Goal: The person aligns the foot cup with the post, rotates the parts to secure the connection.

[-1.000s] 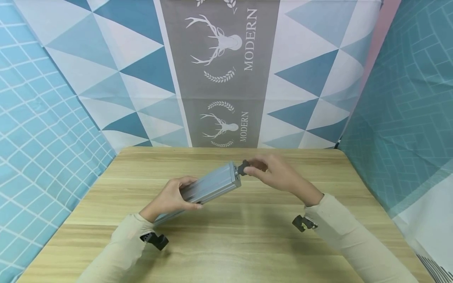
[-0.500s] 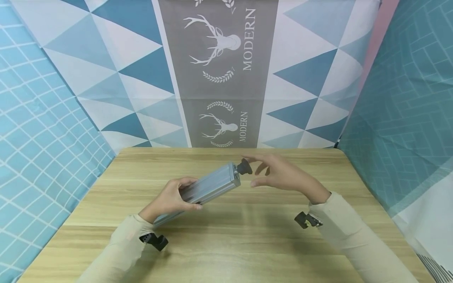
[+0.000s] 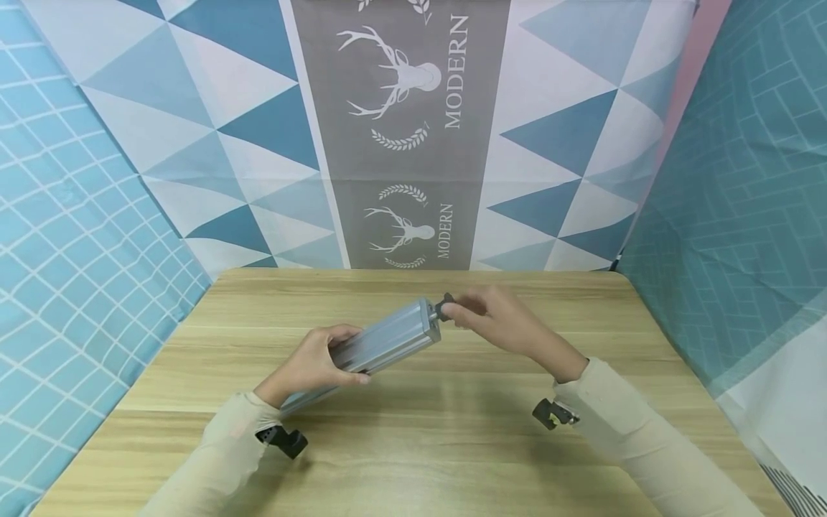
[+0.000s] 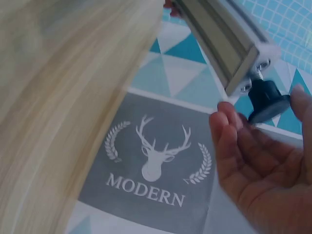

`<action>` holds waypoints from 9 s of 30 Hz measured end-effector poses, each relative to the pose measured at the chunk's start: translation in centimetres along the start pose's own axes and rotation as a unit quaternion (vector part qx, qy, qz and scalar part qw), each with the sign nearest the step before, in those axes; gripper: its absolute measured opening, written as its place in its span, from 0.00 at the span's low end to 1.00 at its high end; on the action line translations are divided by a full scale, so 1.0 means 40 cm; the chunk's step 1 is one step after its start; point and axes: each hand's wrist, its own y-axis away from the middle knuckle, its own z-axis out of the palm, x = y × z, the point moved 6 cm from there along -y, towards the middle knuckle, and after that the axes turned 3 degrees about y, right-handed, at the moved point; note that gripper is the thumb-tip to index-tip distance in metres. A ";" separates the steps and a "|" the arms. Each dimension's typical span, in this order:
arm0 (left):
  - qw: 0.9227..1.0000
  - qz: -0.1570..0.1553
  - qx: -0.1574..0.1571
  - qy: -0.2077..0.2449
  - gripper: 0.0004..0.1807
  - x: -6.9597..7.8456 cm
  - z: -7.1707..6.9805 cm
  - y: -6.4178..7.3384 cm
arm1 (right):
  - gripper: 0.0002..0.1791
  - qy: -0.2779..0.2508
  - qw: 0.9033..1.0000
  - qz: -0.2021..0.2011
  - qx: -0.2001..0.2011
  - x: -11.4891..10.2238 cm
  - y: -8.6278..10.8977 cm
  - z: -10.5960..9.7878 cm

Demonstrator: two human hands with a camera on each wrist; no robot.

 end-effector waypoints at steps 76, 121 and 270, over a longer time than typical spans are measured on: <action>1.000 -0.005 -0.013 0.013 0.38 0.013 0.010 -0.009 | 0.19 0.030 0.999 -0.032 -0.032 -0.017 0.005 -0.038; 1.000 -0.003 -0.014 0.011 0.37 0.010 0.016 -0.010 | 0.26 0.029 0.998 0.007 -0.052 -0.007 0.020 -0.024; 1.000 0.005 -0.025 0.005 0.37 0.013 0.011 -0.014 | 0.28 0.050 0.997 -0.060 -0.023 -0.011 0.011 0.003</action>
